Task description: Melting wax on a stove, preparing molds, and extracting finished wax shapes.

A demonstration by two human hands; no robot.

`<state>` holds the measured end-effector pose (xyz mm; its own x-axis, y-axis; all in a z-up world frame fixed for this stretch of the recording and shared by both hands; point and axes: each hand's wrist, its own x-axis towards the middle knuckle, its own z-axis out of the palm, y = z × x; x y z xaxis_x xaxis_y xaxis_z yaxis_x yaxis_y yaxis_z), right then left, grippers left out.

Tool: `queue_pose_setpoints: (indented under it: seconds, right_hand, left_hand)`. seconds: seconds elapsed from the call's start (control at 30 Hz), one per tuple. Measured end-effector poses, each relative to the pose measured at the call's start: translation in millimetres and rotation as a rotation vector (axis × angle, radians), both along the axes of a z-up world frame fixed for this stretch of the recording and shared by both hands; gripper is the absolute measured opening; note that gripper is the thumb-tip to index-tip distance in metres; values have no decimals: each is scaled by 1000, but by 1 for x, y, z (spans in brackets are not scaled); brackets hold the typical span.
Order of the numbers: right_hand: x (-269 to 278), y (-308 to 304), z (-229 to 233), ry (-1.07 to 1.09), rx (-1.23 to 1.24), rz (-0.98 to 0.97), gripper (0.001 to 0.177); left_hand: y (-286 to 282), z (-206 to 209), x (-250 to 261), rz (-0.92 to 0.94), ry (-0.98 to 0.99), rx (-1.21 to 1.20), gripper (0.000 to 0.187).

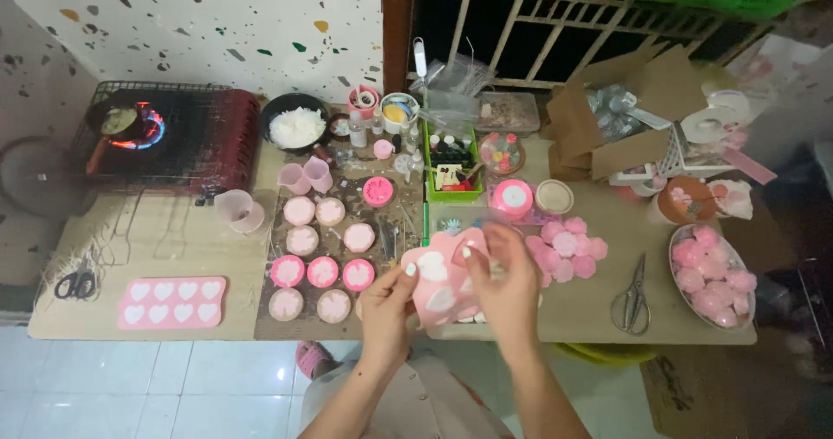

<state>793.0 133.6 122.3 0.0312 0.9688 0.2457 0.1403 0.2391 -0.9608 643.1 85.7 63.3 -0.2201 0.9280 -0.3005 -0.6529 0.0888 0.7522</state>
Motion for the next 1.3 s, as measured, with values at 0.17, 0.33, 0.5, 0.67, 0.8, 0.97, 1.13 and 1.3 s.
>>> queue_pose_setpoints:
  seconds: [0.17, 0.33, 0.5, 0.67, 0.8, 0.97, 1.13, 1.3]
  right_hand:
    - [-15, -32, 19, -511, 537, -157, 40]
    - [-11, -28, -12, -298, 178, 26, 58]
    - [-13, -28, -12, -297, 322, 44, 57]
    - [-11, -30, -13, -333, 391, -29, 53]
    - [1, -26, -23, -340, 424, -10, 49]
    - [18, -22, -29, -371, 468, 33, 49]
    - [45, -14, -65, 127, 210, 292, 50]
    - [62, -12, -72, 586, -19, 376, 58]
  left_hand:
    - [4, -35, 7, 27, 56, 152, 27]
    - [3, -14, 10, -81, 19, 82, 23]
    - [3, 25, 7, -159, -142, 37, 28]
    - [4, 5, 7, -161, -76, -38, 28]
    - [5, -2, 10, -149, -38, -7, 27]
    - [9, -20, 17, -130, 79, -12, 27]
    - [11, -49, 21, -64, 21, 9, 22]
    - [12, -6, 21, -66, -50, -25, 23]
